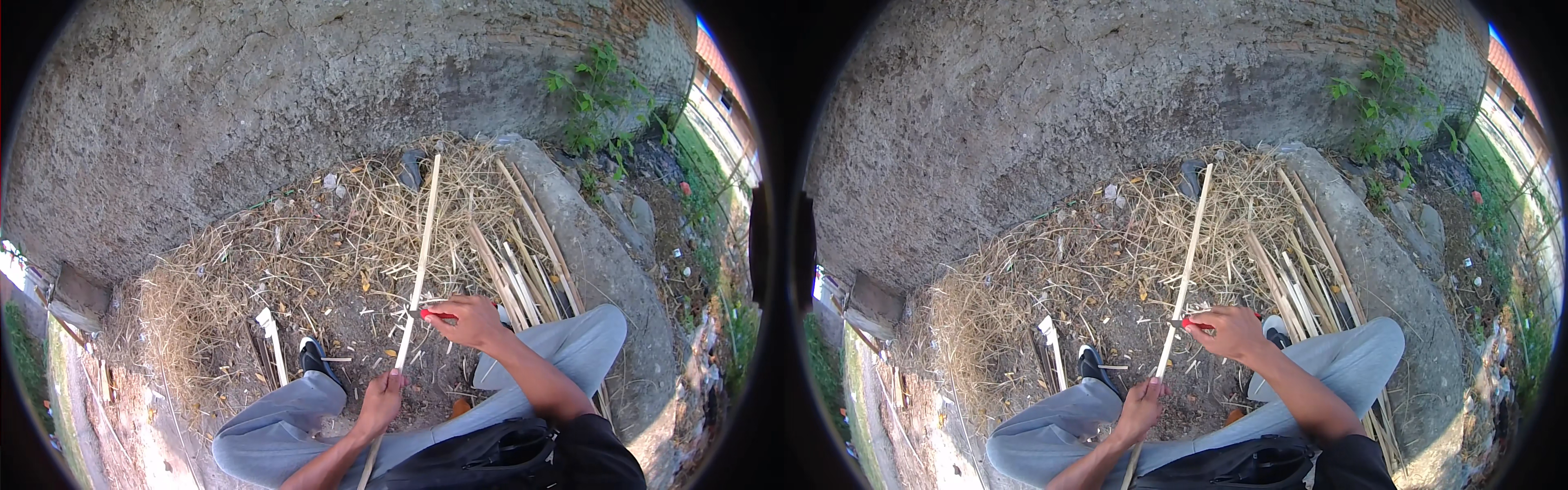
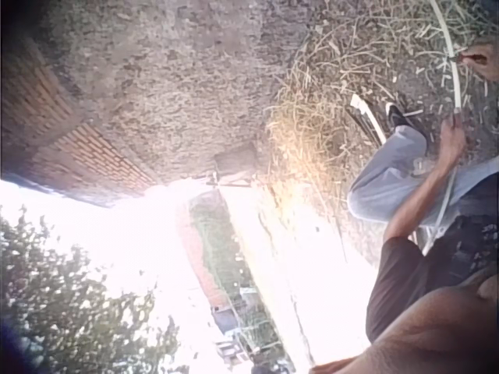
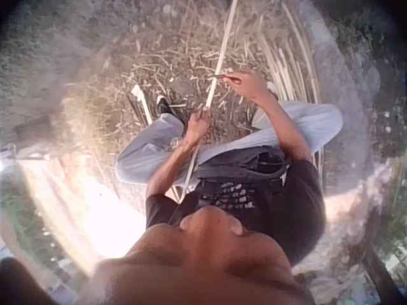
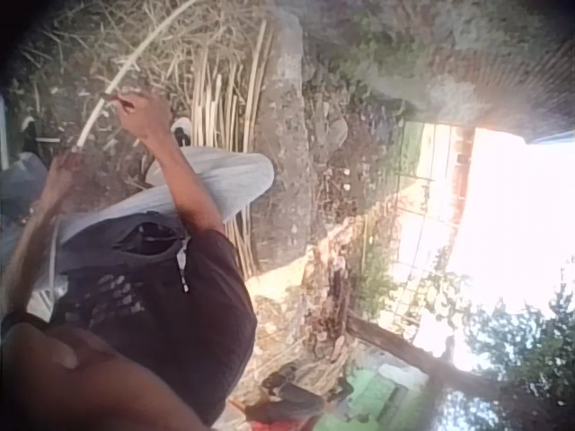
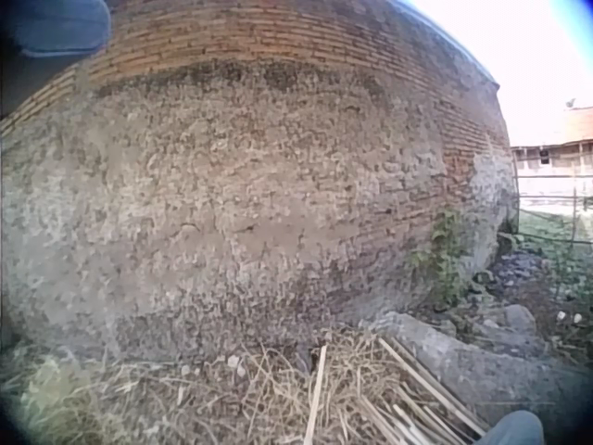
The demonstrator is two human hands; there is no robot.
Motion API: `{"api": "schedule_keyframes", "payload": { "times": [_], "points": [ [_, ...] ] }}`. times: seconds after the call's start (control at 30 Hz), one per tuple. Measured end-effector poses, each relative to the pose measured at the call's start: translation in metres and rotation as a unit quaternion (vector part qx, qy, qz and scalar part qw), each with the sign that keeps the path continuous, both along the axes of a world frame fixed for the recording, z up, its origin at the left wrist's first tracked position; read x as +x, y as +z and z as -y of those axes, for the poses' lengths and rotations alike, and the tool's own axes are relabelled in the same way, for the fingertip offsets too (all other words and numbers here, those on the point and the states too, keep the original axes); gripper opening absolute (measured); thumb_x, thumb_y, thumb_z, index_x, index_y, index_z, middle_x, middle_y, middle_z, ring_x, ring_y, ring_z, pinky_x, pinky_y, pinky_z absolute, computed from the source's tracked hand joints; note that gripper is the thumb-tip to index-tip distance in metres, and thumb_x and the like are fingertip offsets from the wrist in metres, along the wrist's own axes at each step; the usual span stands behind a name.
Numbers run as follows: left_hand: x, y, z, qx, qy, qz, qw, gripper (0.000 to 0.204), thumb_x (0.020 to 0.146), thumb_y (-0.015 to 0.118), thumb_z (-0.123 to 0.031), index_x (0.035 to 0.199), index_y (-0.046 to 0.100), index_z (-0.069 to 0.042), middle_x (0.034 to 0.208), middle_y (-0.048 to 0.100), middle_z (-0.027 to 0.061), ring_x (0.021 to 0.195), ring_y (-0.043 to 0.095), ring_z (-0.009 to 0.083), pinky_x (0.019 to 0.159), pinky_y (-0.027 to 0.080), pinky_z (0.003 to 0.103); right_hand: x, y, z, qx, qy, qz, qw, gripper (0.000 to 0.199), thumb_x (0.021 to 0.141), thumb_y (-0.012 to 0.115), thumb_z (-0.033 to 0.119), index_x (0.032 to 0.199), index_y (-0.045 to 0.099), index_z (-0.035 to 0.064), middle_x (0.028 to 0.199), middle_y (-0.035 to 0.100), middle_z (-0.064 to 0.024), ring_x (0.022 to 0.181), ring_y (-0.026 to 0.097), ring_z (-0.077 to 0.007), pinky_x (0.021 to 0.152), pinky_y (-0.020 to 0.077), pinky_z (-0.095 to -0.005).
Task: The person holds a bamboo strip and shaves along its surface using a utility knife.
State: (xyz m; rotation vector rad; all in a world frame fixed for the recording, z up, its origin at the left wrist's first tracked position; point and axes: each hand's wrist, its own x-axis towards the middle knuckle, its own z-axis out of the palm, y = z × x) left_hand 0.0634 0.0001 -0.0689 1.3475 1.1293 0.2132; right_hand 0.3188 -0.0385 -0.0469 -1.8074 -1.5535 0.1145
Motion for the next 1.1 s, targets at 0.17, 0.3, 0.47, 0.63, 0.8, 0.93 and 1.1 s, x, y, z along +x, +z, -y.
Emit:
{"api": "schedule_keyframes", "payload": {
  "times": [0.17, 0.3, 0.47, 0.63, 0.8, 0.93, 1.1],
  "points": [
    [-0.003, -0.004, 0.0, 0.113, -0.038, -0.037, 0.992, 0.049, 0.11, 0.042, -0.039, 0.088, 0.061, 0.001, 0.07, 0.057, 0.0104, 0.066, 0.053, 0.0185, 0.067, 0.047, 0.038, -0.005, 0.003, -0.001, -0.006, 0.005, 0.018, 1.0, 0.019, 0.088, 0.077, 0.034, 0.091, 0.078, 0.0152, 0.081, 0.073, -0.0039, 0.061, 0.07, -0.0266, 0.053, 0.0545, -0.0378],
    [-0.003, -0.002, -0.001, 0.143, -0.071, -0.049, 0.986, 0.053, 0.109, 0.038, -0.042, 0.085, 0.06, 0.001, 0.069, 0.057, 0.0105, 0.065, 0.055, 0.0203, 0.065, 0.047, 0.04, -0.008, -0.007, -0.002, 0.002, 0.003, 0.066, 0.998, 0.018, 0.088, 0.077, 0.033, 0.09, 0.077, 0.0151, 0.079, 0.072, -0.0028, 0.061, 0.069, -0.026, 0.051, 0.0532, -0.0378],
    [-0.004, 0.016, -0.002, 0.026, -0.076, -0.039, 0.996, 0.053, 0.109, 0.036, -0.041, 0.083, 0.059, -0.001, 0.068, 0.057, 0.0093, 0.063, 0.055, 0.0203, 0.064, 0.046, 0.039, -0.006, -0.011, -0.002, 0.004, 0.011, 0.08, 0.997, 0.015, 0.088, 0.077, 0.031, 0.091, 0.077, 0.0166, 0.079, 0.071, -0.0019, 0.059, 0.068, -0.0243, 0.049, 0.0514, -0.0368],
    [-0.004, 0.02, -0.001, 0.061, -0.078, -0.045, 0.994, 0.054, 0.11, 0.035, -0.04, 0.08, 0.058, -0.001, 0.066, 0.057, 0.0086, 0.061, 0.054, 0.0201, 0.063, 0.046, 0.039, -0.005, -0.017, -0.005, 0.046, 0.004, 0.047, 0.998, 0.014, 0.086, 0.078, 0.03, 0.091, 0.077, 0.0165, 0.078, 0.07, -0.0013, 0.059, 0.068, -0.0242, 0.049, 0.0513, -0.0366],
    [-0.006, 0.029, -0.002, 0.097, -0.116, -0.084, 0.985, 0.05, 0.109, 0.037, -0.036, 0.079, 0.057, -0.002, 0.067, 0.058, 0.0137, 0.063, 0.06, 0.0283, 0.065, 0.048, 0.044, -0.005, -0.024, -0.008, 0.041, -0.01, 0.049, 0.998, 0.014, 0.086, 0.078, 0.029, 0.089, 0.077, 0.0155, 0.078, 0.071, -0.0009, 0.059, 0.068, -0.0243, 0.049, 0.0519, -0.0367],
    [-0.011, 0.023, 0.001, 0.124, -0.125, -0.077, 0.981, 0.048, 0.109, 0.037, -0.035, 0.081, 0.058, -0.002, 0.067, 0.059, 0.0155, 0.064, 0.061, 0.0325, 0.066, 0.048, 0.045, 0.004, -0.036, -0.014, 0.034, -0.022, 0.045, 0.998, 0.018, 0.09, 0.073, 0.035, 0.088, 0.076, 0.0177, 0.078, 0.072, -0.0047, 0.057, 0.067, -0.0282, 0.048, 0.0521, -0.0401],
    [-0.01, 0.029, 0.004, 0.103, -0.121, -0.069, 0.985, 0.049, 0.11, 0.037, -0.037, 0.078, 0.053, -0.004, 0.064, 0.05, 0.0054, 0.057, 0.05, 0.0165, 0.058, 0.043, 0.037, 0.011, -0.038, -0.017, -0.011, -0.037, 0.031, 0.999, 0.019, 0.091, 0.071, 0.034, 0.089, 0.076, 0.0167, 0.079, 0.072, -0.005, 0.058, 0.067, -0.0281, 0.049, 0.0526, -0.0407]
  ]
}}
